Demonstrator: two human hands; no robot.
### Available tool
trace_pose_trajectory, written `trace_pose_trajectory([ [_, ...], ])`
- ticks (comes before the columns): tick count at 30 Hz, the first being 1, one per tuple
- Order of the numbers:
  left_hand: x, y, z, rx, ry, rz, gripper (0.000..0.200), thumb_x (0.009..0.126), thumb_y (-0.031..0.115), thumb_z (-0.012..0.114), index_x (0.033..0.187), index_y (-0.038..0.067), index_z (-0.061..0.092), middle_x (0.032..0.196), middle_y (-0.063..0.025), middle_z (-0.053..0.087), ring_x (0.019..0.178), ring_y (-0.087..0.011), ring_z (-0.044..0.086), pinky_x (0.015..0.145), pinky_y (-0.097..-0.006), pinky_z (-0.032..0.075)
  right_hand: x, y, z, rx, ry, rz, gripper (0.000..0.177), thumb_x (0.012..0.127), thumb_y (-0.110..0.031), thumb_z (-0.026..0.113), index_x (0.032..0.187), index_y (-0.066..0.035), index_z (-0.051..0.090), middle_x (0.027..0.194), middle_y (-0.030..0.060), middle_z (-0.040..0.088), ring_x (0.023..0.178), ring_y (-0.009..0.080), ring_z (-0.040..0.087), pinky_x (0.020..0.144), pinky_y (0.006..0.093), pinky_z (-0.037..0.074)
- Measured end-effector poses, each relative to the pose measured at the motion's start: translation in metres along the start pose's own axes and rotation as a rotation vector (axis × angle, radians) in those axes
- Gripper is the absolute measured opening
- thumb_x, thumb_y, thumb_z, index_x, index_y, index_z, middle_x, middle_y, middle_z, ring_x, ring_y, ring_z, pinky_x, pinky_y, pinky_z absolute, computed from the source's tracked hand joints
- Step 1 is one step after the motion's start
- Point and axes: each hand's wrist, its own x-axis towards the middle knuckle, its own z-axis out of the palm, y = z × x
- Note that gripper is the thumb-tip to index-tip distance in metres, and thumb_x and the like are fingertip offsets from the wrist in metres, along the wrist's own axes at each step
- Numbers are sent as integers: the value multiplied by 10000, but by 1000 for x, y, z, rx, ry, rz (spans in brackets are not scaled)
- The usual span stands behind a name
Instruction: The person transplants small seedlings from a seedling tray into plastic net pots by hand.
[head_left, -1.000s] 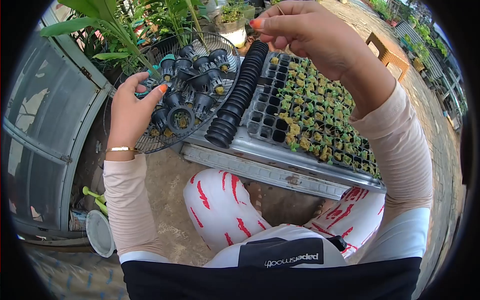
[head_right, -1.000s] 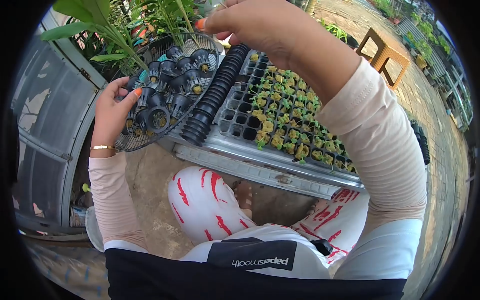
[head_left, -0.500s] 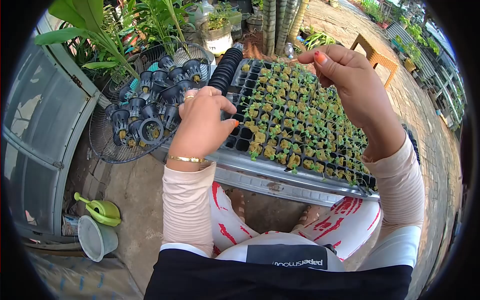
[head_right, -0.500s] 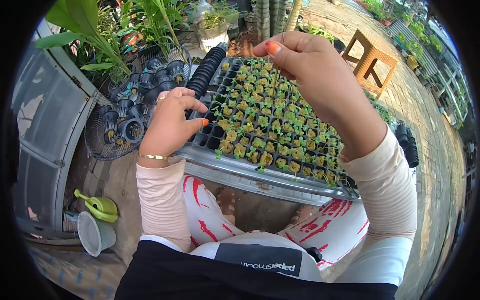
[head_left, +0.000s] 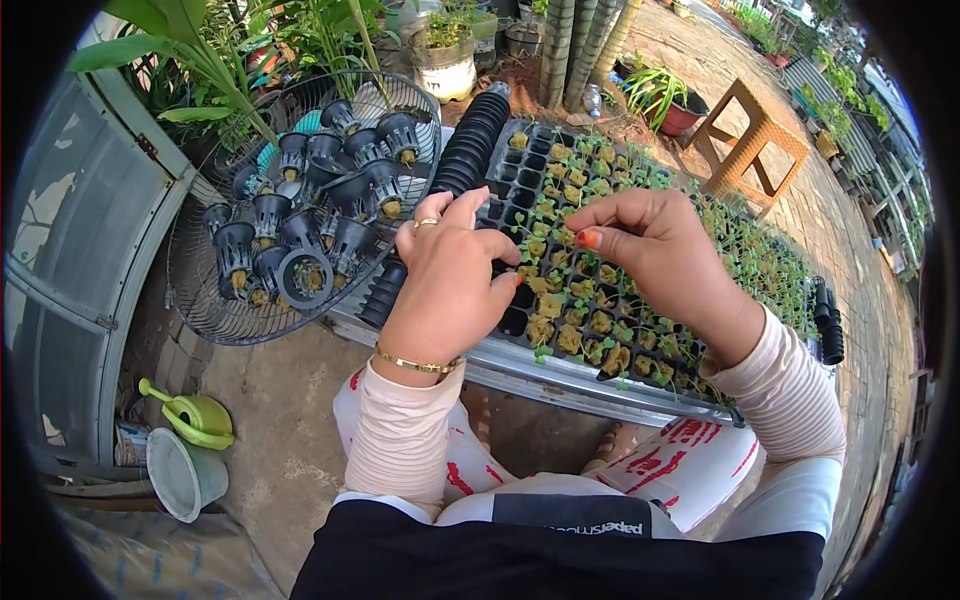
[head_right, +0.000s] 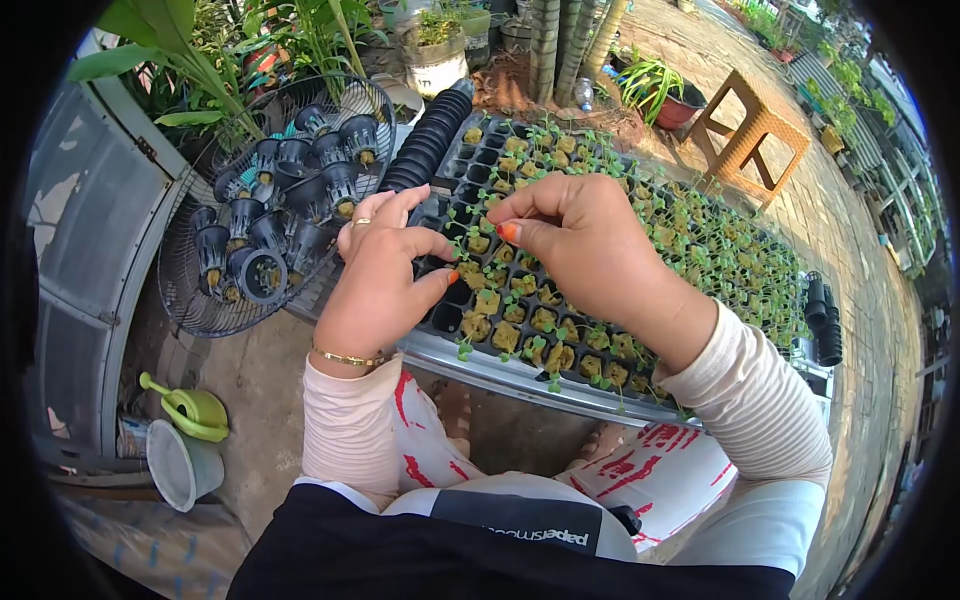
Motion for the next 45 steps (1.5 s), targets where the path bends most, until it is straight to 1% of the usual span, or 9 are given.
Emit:
trace_pose_trajectory([
  [2, 0, -2, 0, 17, -15, -18, 177, 622, 118, 705, 796, 95, 681, 1281, -157, 457, 1229, -351, 325, 976, -491, 208, 1, 4, 3, -4, 2, -3, 132, 786, -39, 621, 901, 9, 665, 761, 95, 635, 698, 139, 583, 645, 280, 465],
  [7, 0, -2, -1, 13, -24, -7, 188, 622, 121, 703, 807, 95, 682, 1283, -154, 457, 1234, -355, 319, 976, -490, 198, 1, 2, 5, -105, -1, -66, 126, 781, -32, 620, 890, 13, 663, 759, 103, 640, 692, 138, 586, 643, 282, 470],
  [13, 0, -3, -2, 0, -25, 2, 182, 635, 107, 689, 817, 96, 683, 1281, -152, 460, 1237, -357, 316, 977, -494, 189, -3, -10, 9, 102, -45, -40, 118, 781, -31, 611, 878, 18, 658, 733, 93, 640, 667, 118, 580, 618, 258, 463],
  [17, 1, -4, -1, -2, -20, -4, 175, 645, 98, 680, 820, 95, 684, 1282, -149, 461, 1239, -356, 315, 977, -495, 182, 0, -14, 7, 4, 8, -65, 112, 784, -26, 603, 872, 20, 655, 728, 93, 637, 663, 116, 578, 613, 259, 461],
  [24, 1, -3, 2, 15, -21, 20, 175, 645, 100, 682, 820, 93, 682, 1287, -141, 462, 1236, -361, 324, 973, -505, 177, 1, -9, 11, -105, 9, -111, 94, 759, -15, 599, 828, 18, 654, 711, 123, 624, 649, 189, 599, 612, 296, 469],
  [27, 1, -3, 4, -2, 28, 55, 126, 647, 85, 675, 772, 89, 696, 1225, -182, 494, 1188, -384, 365, 971, -515, 204, -1, -10, 12, -164, 15, -163, 94, 746, -10, 598, 817, 17, 654, 710, 139, 619, 651, 230, 607, 610, 309, 473],
  [31, 1, -4, 3, 18, -12, 41, 171, 644, 100, 682, 814, 91, 683, 1281, -145, 472, 1232, -372, 327, 969, -508, 180, -3, -14, 12, -211, 26, -223, 96, 735, 1, 595, 811, 18, 651, 720, 158, 617, 659, 270, 609, 608, 326, 477],
  [38, 1, -2, 3, 28, -19, 44, 168, 641, 97, 684, 808, 83, 683, 1272, -143, 479, 1216, -369, 340, 963, -493, 200, -7, -22, 16, -75, -49, -177, 94, 733, 10, 591, 808, 20, 647, 726, 168, 617, 673, 286, 611, 612, 332, 480],
  [45, 1, -3, 4, 26, -24, 52, 162, 652, 112, 679, 810, 80, 683, 1272, -134, 482, 1216, -366, 338, 959, -496, 188, 1, -18, 12, -223, 52, -247, 93, 724, 5, 591, 797, 19, 646, 730, 168, 621, 683, 297, 615, 627, 346, 484],
])
